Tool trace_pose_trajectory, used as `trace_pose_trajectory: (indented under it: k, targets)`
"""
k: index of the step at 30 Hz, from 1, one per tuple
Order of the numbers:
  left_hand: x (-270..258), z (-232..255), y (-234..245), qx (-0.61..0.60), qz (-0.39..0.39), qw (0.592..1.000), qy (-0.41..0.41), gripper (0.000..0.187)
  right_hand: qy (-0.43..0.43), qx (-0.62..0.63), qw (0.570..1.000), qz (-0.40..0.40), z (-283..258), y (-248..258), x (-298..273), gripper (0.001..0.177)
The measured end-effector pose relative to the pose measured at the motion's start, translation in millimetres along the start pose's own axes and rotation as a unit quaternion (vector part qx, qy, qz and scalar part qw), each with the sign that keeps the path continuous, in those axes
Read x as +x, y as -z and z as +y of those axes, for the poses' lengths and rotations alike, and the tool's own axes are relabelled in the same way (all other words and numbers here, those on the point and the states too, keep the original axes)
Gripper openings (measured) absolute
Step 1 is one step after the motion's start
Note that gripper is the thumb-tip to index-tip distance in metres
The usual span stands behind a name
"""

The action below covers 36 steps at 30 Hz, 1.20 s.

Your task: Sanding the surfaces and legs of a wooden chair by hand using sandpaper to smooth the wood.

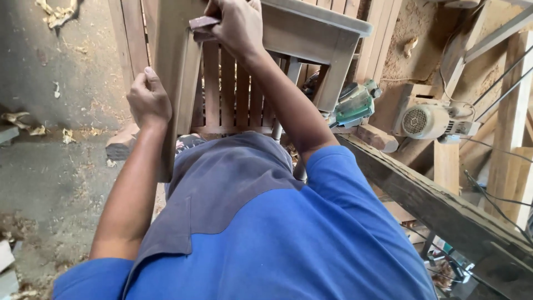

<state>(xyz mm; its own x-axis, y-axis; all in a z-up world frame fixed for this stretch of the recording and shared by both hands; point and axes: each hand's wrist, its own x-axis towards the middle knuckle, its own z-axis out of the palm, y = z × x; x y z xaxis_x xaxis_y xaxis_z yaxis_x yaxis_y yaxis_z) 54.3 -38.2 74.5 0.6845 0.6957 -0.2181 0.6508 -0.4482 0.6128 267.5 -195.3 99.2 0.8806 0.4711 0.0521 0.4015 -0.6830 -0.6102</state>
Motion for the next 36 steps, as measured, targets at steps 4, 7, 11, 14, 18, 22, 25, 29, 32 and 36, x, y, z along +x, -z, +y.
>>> trace_pose_trajectory:
  k: [4,7,11,14,18,22,25,29,32,36]
  targets:
    - [3.7,6.3,-1.1,-0.007,0.009,1.000,0.006,0.059,0.052,-0.029,0.998,-0.021,-2.5,22.5,-6.4,0.023]
    - [-4.2,-6.4,-4.9,0.009,0.012,1.000,0.011,0.057,0.010,-0.031,0.999,0.003,-6.1,2.5,-10.1,0.022]
    - [1.0,-6.8,-14.3,-0.042,-0.004,0.998,0.042,0.050,0.074,-0.141,0.987,0.008,36.5,-29.9,-16.7,0.037]
    - [16.6,19.8,2.5,-0.021,-0.074,0.987,0.141,0.061,0.046,-0.170,0.984,-0.040,36.4,-2.4,-10.3,0.039]
    - [5.6,17.7,1.1,0.020,-0.106,0.979,0.172,0.058,-0.024,-0.098,0.995,-0.022,28.0,3.8,-16.4,0.014]
    - [6.8,8.1,-11.6,0.038,-0.102,0.979,0.171,0.059,-0.036,-0.077,0.996,-0.008,15.5,-13.2,-3.8,0.015]
    - [13.5,-3.3,-16.1,0.044,-0.100,0.979,0.174,0.060,-0.007,-0.060,0.998,-0.012,23.1,-11.7,-8.4,0.022]
    - [10.8,10.4,-8.9,0.023,-0.093,0.978,0.184,0.057,-0.001,-0.092,0.996,0.003,20.2,-8.1,-8.3,0.023]
    - [-7.0,22.9,1.7,0.027,-0.092,0.979,0.180,0.057,-0.013,-0.100,0.995,0.000,12.0,-17.4,-14.0,0.024]
    - [-3.7,26.6,7.6,0.025,-0.084,0.983,0.158,0.055,0.042,-0.045,0.992,-0.108,-16.6,24.1,-16.2,0.054]
